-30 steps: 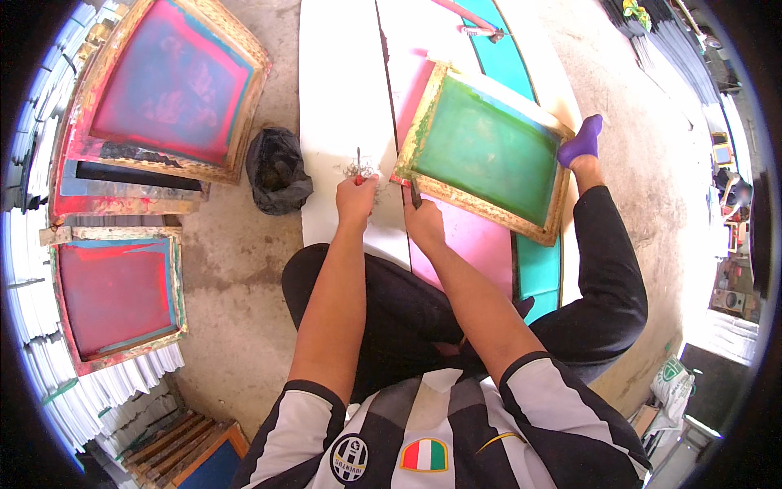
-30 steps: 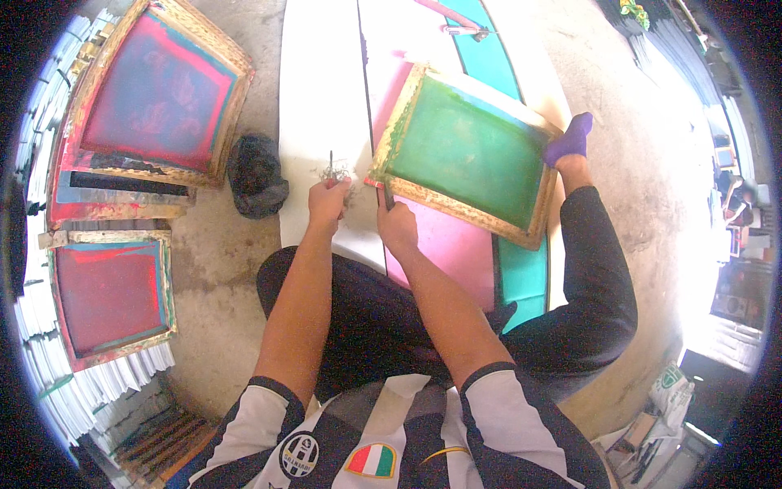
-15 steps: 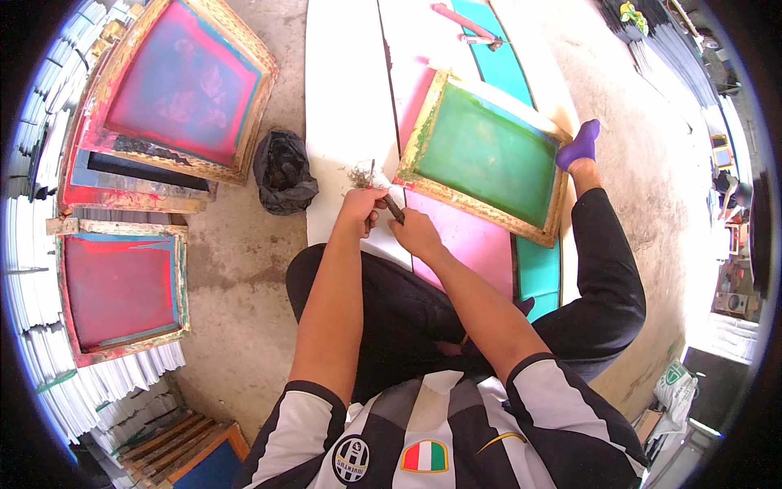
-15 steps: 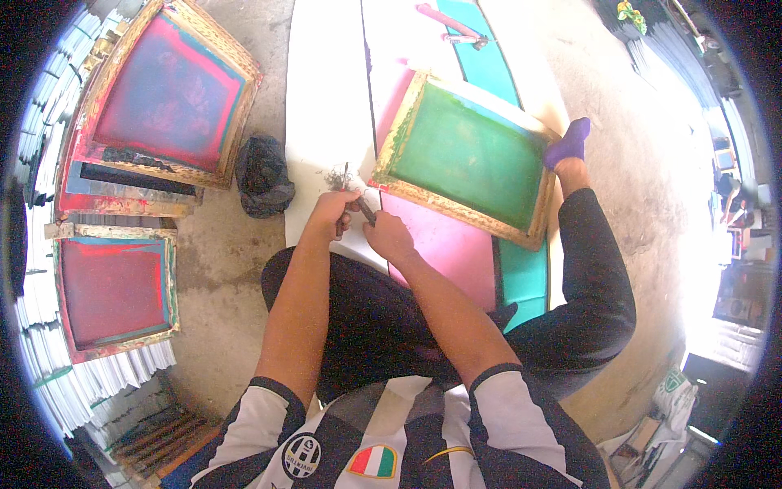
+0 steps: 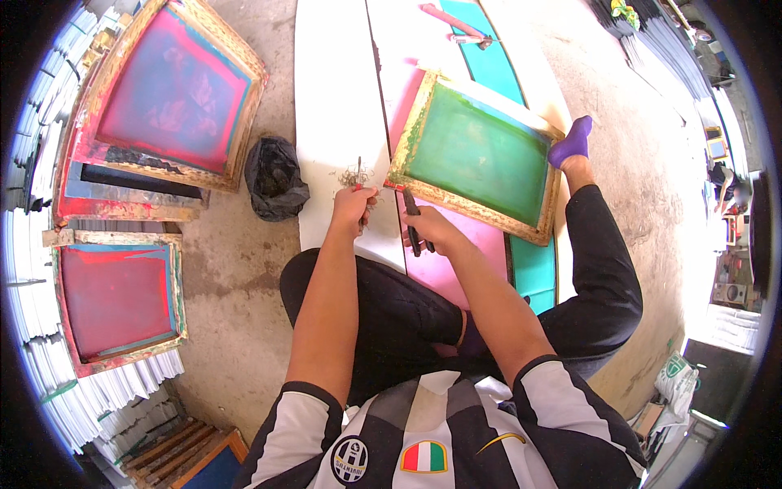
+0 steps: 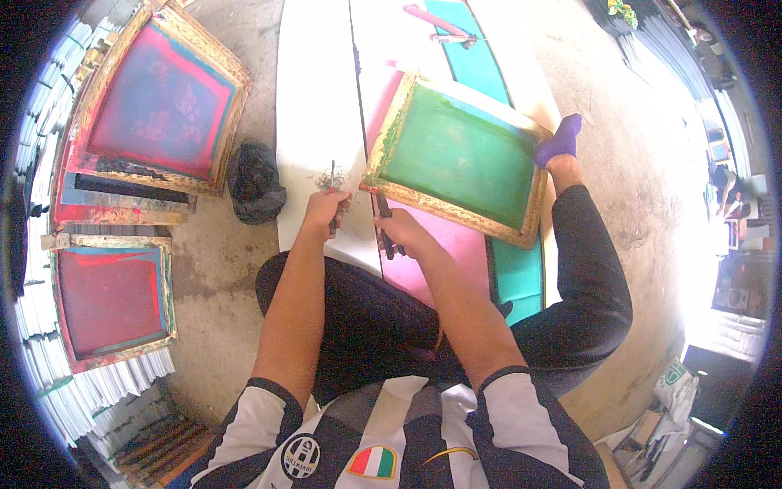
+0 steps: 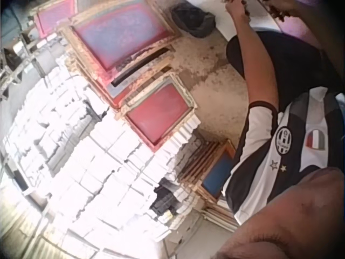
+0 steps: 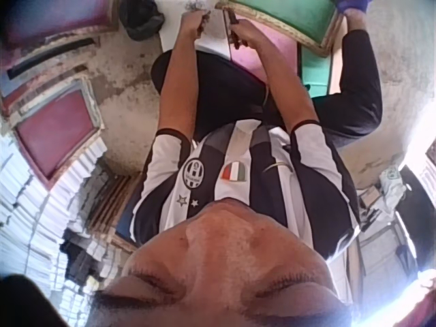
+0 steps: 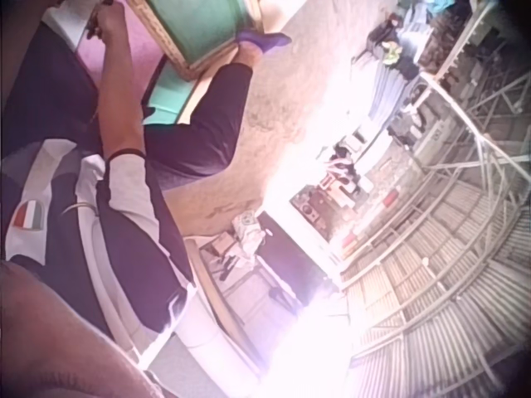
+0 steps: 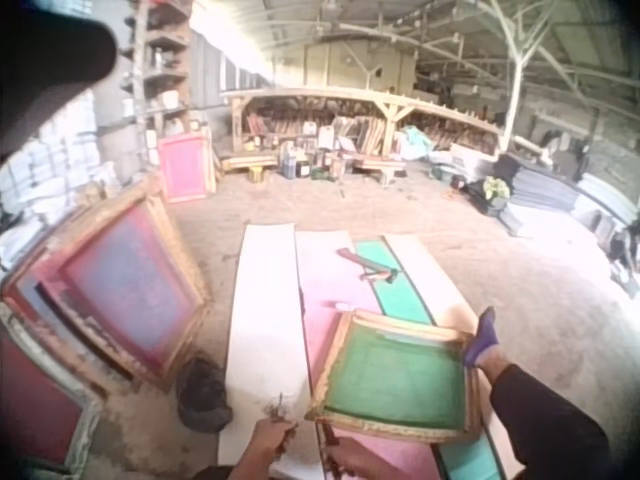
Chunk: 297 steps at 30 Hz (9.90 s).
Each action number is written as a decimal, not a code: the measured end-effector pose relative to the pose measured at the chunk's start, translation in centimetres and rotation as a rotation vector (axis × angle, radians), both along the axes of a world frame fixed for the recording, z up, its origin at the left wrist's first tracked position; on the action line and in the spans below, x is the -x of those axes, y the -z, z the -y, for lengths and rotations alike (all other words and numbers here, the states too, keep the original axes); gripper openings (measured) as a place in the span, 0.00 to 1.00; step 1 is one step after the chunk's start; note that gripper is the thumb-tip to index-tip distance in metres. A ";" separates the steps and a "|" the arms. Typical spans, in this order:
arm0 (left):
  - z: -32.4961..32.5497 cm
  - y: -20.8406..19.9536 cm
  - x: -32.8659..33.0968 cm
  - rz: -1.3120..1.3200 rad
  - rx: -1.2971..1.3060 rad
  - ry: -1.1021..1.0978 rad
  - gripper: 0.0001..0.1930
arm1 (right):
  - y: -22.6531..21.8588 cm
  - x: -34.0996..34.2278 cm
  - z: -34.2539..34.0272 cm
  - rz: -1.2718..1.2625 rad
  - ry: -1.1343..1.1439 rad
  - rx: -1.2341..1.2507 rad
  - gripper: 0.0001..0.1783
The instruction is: The person sits on the floor and uses a small tool to scrape or clean the edges of a green screen printing frame. They repeatedly work along the frame's border, removing debris and placing it into a nearby black bag.
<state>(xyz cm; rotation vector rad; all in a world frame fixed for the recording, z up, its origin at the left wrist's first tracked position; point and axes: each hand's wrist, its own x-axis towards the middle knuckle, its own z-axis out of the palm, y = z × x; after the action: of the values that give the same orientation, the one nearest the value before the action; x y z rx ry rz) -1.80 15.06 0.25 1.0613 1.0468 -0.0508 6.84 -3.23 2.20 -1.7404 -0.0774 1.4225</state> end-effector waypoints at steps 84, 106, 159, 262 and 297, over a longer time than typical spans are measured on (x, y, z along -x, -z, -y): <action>0.6 0.5 -1.1 -0.115 -0.352 -0.070 0.17 | 0.5 0.9 -4.2 0.289 0.111 0.301 0.35; 0.0 -1.3 1.9 -0.081 -0.008 -0.109 0.15 | 0.7 5.8 -4.3 0.366 -0.208 0.010 0.16; 0.8 0.2 -1.1 -0.073 -0.322 -0.164 0.15 | 1.8 -0.3 -3.4 0.209 0.127 0.118 0.15; 0.2 1.4 -1.1 0.025 -0.103 -0.299 0.13 | 0.3 -0.5 -5.1 0.064 0.166 0.096 0.15; 0.0 1.4 -0.4 -0.048 -0.291 -0.328 0.16 | -0.3 -4.3 -2.9 -0.338 0.022 0.001 0.24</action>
<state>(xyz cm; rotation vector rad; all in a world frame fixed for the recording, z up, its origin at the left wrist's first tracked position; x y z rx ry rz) -1.40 15.08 -1.14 1.1391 1.2863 0.3518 11.17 -0.32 2.51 -1.4745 0.1242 1.6791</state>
